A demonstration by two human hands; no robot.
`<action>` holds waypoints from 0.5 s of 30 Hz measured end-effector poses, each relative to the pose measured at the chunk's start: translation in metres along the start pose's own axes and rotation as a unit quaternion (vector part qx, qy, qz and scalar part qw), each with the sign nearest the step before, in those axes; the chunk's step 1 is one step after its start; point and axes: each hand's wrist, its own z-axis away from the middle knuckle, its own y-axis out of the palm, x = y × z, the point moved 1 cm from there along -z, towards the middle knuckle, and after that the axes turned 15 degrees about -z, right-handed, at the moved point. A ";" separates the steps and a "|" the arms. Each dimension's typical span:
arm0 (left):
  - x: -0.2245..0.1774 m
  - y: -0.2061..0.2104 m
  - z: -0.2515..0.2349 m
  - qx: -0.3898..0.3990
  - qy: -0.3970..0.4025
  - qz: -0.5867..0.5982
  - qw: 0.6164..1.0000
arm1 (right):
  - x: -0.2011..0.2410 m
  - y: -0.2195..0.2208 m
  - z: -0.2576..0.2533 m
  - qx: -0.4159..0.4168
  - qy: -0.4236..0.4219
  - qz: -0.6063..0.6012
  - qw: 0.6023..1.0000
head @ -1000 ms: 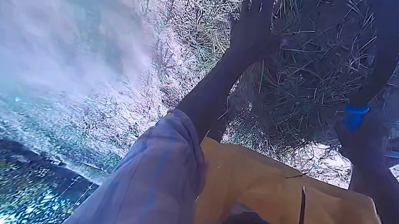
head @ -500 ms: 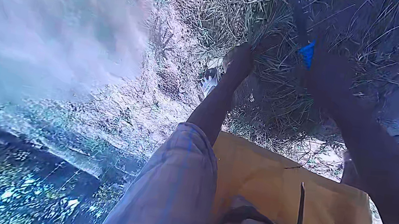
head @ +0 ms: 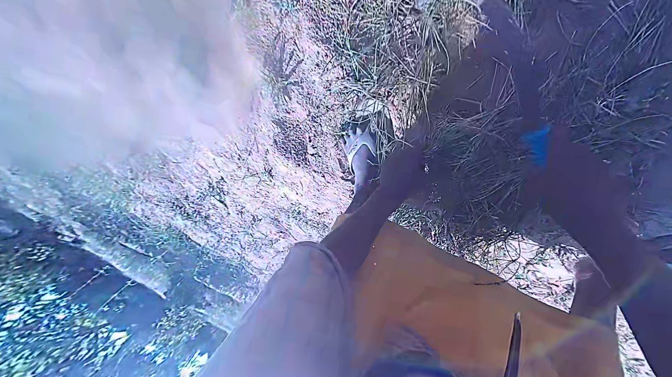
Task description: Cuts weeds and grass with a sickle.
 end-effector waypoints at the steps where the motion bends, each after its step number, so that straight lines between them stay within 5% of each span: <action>1: 0.001 0.000 0.001 -0.002 -0.009 0.003 1.000 | 0.018 0.002 -0.021 0.007 -0.008 -0.010 1.000; 4: 0.012 0.005 0.010 -0.010 -0.026 0.027 0.999 | 0.004 0.035 -0.033 0.045 0.014 -0.006 0.999; 10: 0.054 0.047 0.041 0.001 -0.007 0.020 1.000 | -0.139 0.028 0.106 0.060 0.176 0.048 0.981; 15: -0.007 0.040 0.034 0.064 0.057 -0.038 0.996 | -0.122 0.006 0.108 -0.032 0.065 0.023 0.997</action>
